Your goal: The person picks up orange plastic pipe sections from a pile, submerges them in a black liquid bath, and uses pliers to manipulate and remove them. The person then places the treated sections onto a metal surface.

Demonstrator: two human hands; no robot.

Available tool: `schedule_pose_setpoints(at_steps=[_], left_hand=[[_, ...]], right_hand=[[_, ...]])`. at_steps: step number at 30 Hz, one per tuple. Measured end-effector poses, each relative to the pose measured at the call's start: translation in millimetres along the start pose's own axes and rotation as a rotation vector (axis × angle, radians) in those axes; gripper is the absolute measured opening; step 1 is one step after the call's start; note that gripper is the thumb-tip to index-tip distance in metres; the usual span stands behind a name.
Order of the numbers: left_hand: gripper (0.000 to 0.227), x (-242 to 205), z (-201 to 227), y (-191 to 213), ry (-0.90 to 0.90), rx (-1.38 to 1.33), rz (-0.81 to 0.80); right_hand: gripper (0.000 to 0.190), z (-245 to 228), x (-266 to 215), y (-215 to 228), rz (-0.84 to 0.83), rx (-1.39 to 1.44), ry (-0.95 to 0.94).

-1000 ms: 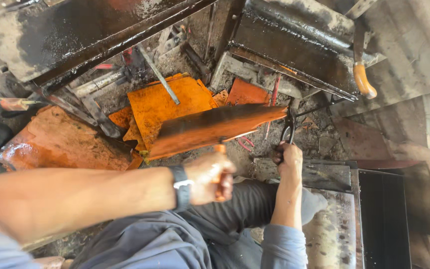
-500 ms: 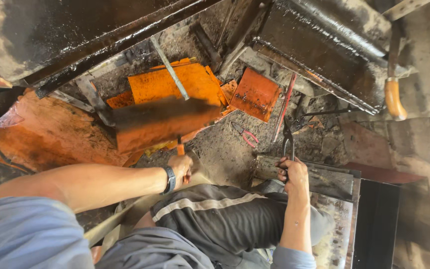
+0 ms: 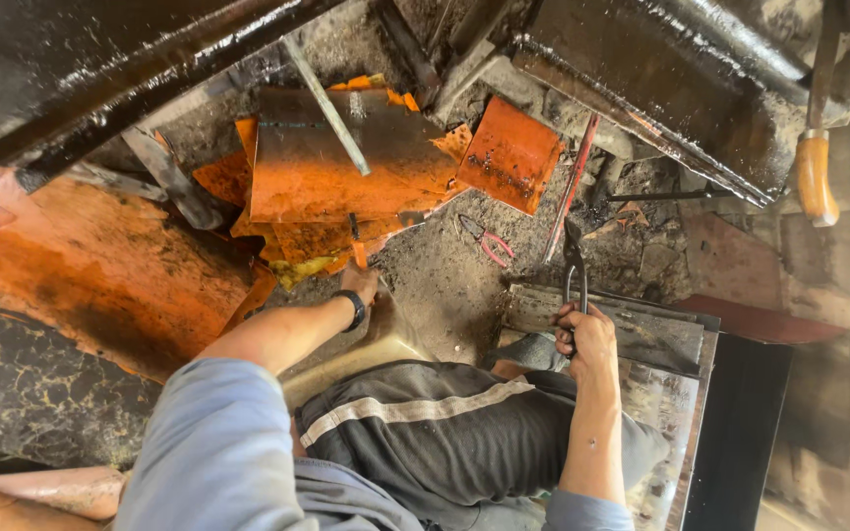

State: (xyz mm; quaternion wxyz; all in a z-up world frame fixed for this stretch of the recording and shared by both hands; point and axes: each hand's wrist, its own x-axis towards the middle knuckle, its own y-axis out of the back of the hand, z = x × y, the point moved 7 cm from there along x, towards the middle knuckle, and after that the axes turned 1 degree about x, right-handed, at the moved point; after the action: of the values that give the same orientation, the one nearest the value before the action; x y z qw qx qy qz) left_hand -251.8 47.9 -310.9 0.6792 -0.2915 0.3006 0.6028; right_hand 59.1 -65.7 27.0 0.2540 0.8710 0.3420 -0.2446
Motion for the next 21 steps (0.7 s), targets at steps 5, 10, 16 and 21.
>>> schedule_pose_setpoints(at_steps=[5, 10, 16, 21], left_hand=[[0.03, -5, 1, -10, 0.0, -0.155, 0.131], [0.038, -30, -8, 12, 0.127, -0.251, 0.175], [0.032, -45, -5, 40, 0.014, -0.138, 0.183], [0.023, -52, 11, 34, 0.099, -0.037, 0.008]], right_hand=[[0.014, -6, -3, 0, 0.017, -0.041, -0.017], [0.014, 1, -8, 2, 0.007, -0.083, -0.023], [0.008, 15, 9, -39, -0.1, -0.445, -0.112], [0.014, 54, 47, -128, -0.361, -0.887, -0.266]])
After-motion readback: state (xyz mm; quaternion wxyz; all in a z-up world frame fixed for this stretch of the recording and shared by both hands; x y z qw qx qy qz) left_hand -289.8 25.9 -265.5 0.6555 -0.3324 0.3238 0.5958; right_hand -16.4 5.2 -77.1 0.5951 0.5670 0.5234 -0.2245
